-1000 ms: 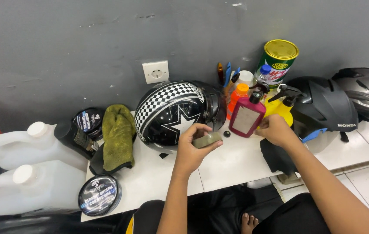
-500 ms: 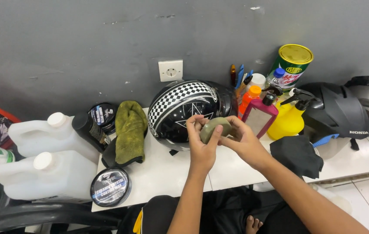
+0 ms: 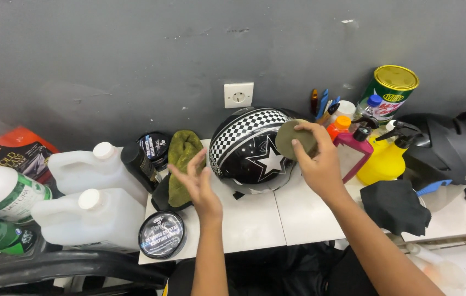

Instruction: The person cleans a black motorcycle helmet with a checkered pattern using a green sponge and a pink bottle of cleaning solution. They wipe the helmet surface, apply more solution to the sponge, and continue wiping the helmet thoroughly.

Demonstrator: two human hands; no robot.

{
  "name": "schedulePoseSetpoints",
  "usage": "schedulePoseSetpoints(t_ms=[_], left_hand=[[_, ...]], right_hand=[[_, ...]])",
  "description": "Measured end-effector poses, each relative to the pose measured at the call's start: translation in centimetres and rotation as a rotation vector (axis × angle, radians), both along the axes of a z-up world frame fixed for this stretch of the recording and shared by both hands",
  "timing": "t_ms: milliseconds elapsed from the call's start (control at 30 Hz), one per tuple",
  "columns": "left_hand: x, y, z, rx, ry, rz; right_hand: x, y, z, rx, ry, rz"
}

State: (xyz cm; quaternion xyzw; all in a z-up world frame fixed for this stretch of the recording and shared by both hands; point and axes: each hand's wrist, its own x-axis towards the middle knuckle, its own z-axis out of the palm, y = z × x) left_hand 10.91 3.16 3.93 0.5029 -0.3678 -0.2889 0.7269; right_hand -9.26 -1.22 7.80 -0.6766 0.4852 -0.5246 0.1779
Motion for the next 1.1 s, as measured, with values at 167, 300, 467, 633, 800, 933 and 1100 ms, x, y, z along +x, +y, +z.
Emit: schedulePoseSetpoints(t_ms=[167, 300, 467, 633, 800, 933, 1100], left_hand=[[3.6, -1.7, -4.6, 0.359, 0.301, -0.023], [2.9, -1.1, -3.6, 0.557, 0.378, -0.19], [1.6, -1.6, -3.0, 0.507, 0.472, -0.271], [1.2, -2.2, -4.0, 0.446, 0.626, -0.265], [1.6, -2.6, -4.3, 0.482, 0.585, -0.299], [1.8, -4.4, -5.8, 0.503, 0.65, -0.3], [1.6, -4.4, -5.4, 0.44, 0.664, -0.264]], right_hand=[[1.7, 0.0, -0.4, -0.046, 0.161, 0.014], [1.5, -0.7, -1.5, -0.111, 0.218, -0.006], [-0.4, -2.6, -3.4, -0.172, 0.195, -0.048], [0.8, -2.7, -4.0, -0.183, 0.187, -0.072], [3.6, -1.7, -3.7, -0.263, 0.218, 0.085], [1.8, -3.0, -4.2, -0.255, 0.19, 0.029], [1.2, -3.9, -5.3, -0.214, 0.211, -0.138]])
